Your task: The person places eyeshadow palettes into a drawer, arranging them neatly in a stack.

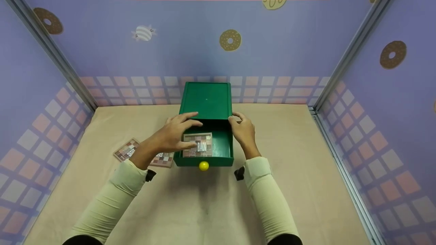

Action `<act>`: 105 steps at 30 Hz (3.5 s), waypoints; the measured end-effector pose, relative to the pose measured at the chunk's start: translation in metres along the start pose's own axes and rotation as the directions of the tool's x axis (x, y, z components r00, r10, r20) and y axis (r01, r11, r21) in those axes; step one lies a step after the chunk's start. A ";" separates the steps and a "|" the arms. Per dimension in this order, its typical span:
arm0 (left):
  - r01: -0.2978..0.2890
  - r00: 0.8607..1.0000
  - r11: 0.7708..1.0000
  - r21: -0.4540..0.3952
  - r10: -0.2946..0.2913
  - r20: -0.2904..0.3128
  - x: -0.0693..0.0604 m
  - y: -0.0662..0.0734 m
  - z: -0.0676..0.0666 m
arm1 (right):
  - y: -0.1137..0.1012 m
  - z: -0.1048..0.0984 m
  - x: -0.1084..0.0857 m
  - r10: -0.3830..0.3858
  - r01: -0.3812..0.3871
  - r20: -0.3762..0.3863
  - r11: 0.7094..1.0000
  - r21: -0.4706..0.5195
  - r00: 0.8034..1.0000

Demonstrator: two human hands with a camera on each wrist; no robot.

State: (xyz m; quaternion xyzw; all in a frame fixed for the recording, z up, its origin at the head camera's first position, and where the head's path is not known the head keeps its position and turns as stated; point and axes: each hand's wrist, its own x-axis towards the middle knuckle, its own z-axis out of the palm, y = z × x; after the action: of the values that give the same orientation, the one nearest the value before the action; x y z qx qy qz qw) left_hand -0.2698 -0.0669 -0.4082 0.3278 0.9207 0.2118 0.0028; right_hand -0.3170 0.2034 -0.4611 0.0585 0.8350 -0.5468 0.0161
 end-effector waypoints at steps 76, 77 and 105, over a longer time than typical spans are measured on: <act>0.762 0.613 0.642 -0.085 -0.757 -0.228 -0.079 -0.103 0.164 | 0.006 0.006 -0.002 -0.024 0.021 -0.073 0.999 -0.032 0.997; 0.757 0.617 0.648 -0.085 -0.752 -0.234 -0.080 -0.104 0.164 | 0.006 0.006 -0.002 -0.024 0.022 -0.072 0.999 -0.031 0.997; 0.578 0.649 0.749 -0.324 -0.662 -0.374 -0.077 -0.102 0.083 | 0.001 0.004 -0.001 -0.031 0.031 -0.055 0.999 -0.015 0.998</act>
State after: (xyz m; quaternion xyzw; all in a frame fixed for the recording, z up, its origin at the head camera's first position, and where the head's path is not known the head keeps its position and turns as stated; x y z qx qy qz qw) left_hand -0.2590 -0.1519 -0.5344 -0.0707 0.9265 0.3505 -0.1171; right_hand -0.3164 0.2001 -0.4639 0.0605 0.8397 -0.5394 -0.0151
